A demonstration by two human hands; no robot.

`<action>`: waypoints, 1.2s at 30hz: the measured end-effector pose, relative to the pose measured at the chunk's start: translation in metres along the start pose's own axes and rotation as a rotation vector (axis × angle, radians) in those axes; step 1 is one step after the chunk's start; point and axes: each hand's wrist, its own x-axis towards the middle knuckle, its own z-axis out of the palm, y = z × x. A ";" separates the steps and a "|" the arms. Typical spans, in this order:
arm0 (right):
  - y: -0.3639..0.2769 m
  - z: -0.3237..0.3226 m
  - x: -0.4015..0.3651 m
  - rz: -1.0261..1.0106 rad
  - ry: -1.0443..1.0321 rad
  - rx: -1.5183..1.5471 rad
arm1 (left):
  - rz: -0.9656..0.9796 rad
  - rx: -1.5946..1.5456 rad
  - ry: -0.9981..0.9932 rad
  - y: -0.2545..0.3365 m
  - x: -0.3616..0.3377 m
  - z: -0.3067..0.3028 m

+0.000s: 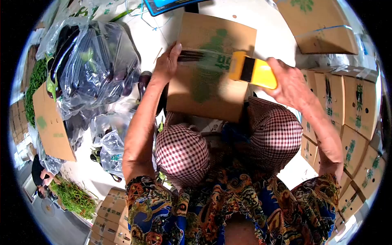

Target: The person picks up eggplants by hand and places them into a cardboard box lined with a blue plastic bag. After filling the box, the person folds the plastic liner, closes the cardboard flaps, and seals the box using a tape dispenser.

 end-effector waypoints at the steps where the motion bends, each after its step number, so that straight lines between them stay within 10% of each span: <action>1: 0.015 0.003 -0.011 0.005 0.018 0.019 | 0.004 0.017 -0.011 -0.002 0.001 -0.001; 16: 0.105 0.107 -0.024 0.043 0.152 0.266 | -0.369 -0.062 -0.107 0.025 -0.003 -0.008; 26: 0.115 0.177 0.010 0.065 0.158 0.323 | -0.791 -0.995 -0.176 0.026 -0.009 0.004; 31: 0.092 0.104 -0.038 0.431 0.091 0.666 | -0.613 -0.886 -0.246 0.005 -0.014 0.038; 36: 0.023 0.003 -0.035 0.045 0.192 0.164 | -0.405 -0.729 -0.242 -0.007 -0.020 0.064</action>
